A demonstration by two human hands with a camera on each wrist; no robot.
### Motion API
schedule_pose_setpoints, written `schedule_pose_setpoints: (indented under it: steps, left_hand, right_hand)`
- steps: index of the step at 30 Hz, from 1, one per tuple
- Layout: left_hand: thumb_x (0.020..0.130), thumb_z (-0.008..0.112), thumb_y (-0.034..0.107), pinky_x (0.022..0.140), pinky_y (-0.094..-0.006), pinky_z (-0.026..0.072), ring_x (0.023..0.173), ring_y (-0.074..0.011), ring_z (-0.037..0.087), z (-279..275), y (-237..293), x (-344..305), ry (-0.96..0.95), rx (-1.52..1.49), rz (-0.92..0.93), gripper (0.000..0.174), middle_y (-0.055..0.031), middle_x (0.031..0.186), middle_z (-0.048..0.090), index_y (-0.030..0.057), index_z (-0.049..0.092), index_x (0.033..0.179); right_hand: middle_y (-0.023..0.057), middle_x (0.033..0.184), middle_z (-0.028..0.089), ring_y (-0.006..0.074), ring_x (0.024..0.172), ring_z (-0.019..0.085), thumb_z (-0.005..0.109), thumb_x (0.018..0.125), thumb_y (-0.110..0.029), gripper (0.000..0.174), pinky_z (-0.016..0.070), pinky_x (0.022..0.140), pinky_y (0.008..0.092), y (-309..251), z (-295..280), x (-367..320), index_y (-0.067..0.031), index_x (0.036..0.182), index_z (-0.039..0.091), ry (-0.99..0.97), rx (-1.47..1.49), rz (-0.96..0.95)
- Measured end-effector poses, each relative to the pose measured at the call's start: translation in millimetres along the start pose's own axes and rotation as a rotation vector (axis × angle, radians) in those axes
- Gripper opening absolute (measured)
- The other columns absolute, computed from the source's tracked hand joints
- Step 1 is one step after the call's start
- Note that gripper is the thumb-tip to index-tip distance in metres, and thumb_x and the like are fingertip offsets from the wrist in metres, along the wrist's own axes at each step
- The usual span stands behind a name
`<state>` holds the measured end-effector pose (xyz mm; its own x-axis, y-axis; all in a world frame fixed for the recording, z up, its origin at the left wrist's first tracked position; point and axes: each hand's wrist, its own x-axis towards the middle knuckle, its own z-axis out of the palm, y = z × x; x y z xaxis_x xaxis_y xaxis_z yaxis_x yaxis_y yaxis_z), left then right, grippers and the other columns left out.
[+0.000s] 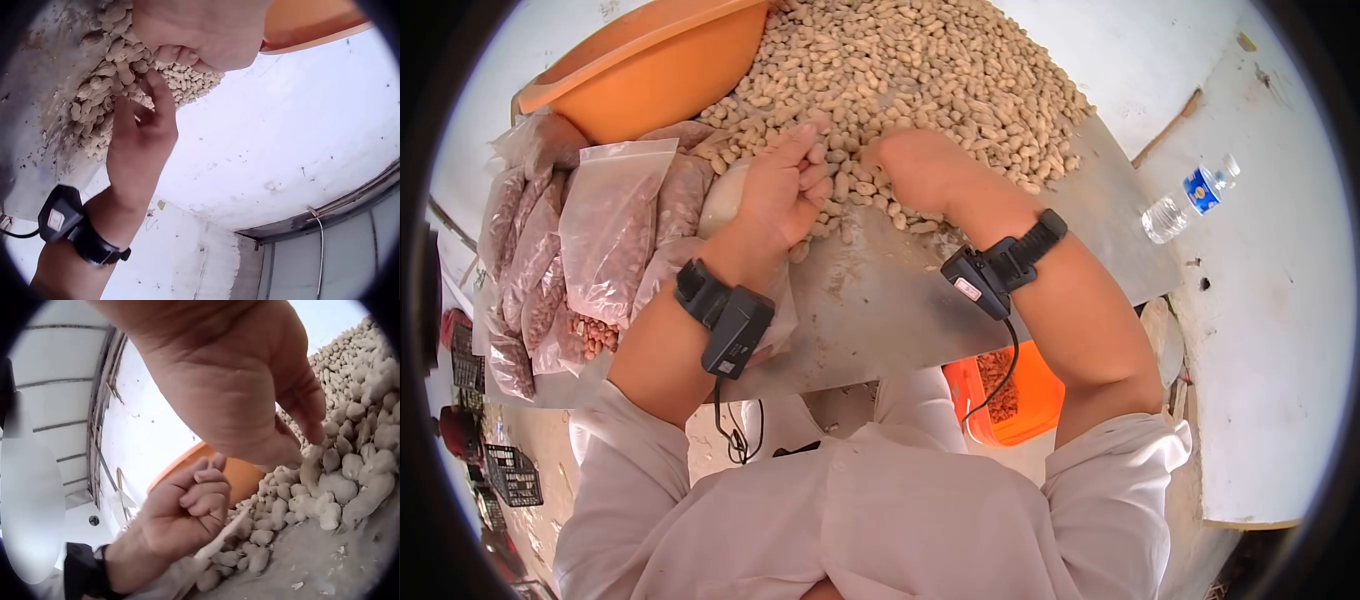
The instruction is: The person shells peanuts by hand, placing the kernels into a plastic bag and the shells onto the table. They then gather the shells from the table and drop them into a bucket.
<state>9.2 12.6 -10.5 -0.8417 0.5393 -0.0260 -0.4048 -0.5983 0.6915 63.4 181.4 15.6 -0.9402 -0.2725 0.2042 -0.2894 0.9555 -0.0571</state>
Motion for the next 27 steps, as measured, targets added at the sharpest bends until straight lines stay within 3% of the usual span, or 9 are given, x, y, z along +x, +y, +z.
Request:
schedule_pose_setpoints:
  steps: [2, 5, 8, 11, 20, 27]
  left_hand:
    - [0.089, 0.056, 0.015, 0.044, -0.0195, 0.028, 0.048, -0.006, 0.033, -0.2, -1.1, 0.8, -0.011, -0.013, 0.006, 0.014, 0.0027, 0.065, 0.047, 0.0062, 0.059, 0.1]
    - [0.088, 0.057, 0.013, 0.044, -0.0193, 0.0283, 0.048, -0.0059, 0.034, 1.8, -0.9, -0.1, 0.022, -0.003, 0.014, 0.014, 0.0024, 0.065, 0.048, 0.0053, 0.06, 0.1]
    - [0.088, 0.058, 0.011, 0.044, -0.0191, 0.0291, 0.048, -0.006, 0.035, 2.2, -1.6, -0.2, 0.0, 0.089, 0.013, 0.019, 0.0026, 0.066, 0.048, 0.0031, 0.061, 0.104]
    - [0.088, 0.058, 0.011, 0.044, -0.0192, 0.0301, 0.048, -0.0058, 0.036, 6.3, -3.3, -4.5, -0.066, 0.141, -0.036, 0.025, 0.0026, 0.067, 0.049, 0.0002, 0.058, 0.11]
    - [0.087, 0.059, 0.009, 0.045, -0.0174, 0.0296, 0.054, -0.0025, 0.038, 11.7, -7.3, -7.4, -0.096, 0.315, 0.112, 0.024, 0.0017, 0.075, 0.055, -0.0016, 0.06, 0.108]
    - [0.086, 0.06, 0.01, 0.045, -0.0165, 0.031, 0.054, -0.0028, 0.041, 7.6, -10.8, -6.0, -0.141, 0.236, 0.131, 0.037, -0.0003, 0.077, 0.056, -0.0004, 0.051, 0.12]
  right_hand:
    - [0.0116, 0.088, 0.061, 0.0344, 0.087, 0.057, 0.059, 0.068, 0.002, 0.025, 0.0474, 0.077, 0.0387, 9.3, 10.5, 9.5, -0.003, 0.093, 0.062, -0.102, -0.002, 0.059]
    - [0.0096, 0.082, 0.062, 0.0283, 0.08, 0.06, 0.06, 0.068, 0.002, 0.024, 0.0485, 0.071, 0.0343, 23.6, 15.4, 9.2, -0.0035, 0.091, 0.063, 0.006, 0.115, -0.053]
    - [0.0092, 0.074, 0.062, 0.018, 0.072, 0.062, 0.06, 0.075, -0.004, 0.016, 0.0479, 0.062, 0.03, 5.8, -18.1, 3.8, -0.0027, 0.091, 0.064, -0.007, 0.461, 0.155]
    - [0.0035, 0.071, 0.06, 0.0084, 0.065, 0.056, 0.063, 0.077, -0.01, 0.015, 0.0442, 0.057, 0.0242, 5.4, -20.9, 1.1, -0.001, 0.089, 0.063, 0.151, 0.849, 0.131]
    - [-0.0029, 0.074, 0.057, 0.0054, 0.063, 0.049, 0.065, 0.082, -0.011, 0.013, 0.0408, 0.056, 0.0204, -13.5, 0.6, 1.6, -0.0011, 0.09, 0.064, 0.42, 1.327, 0.136]
    - [0.0013, 0.08, 0.057, 0.0067, 0.068, 0.051, 0.056, 0.088, -0.012, 0.027, 0.0428, 0.061, 0.0204, -8.2, 18.6, -2.5, -0.0034, 0.114, 0.055, 0.435, 1.198, 0.061]
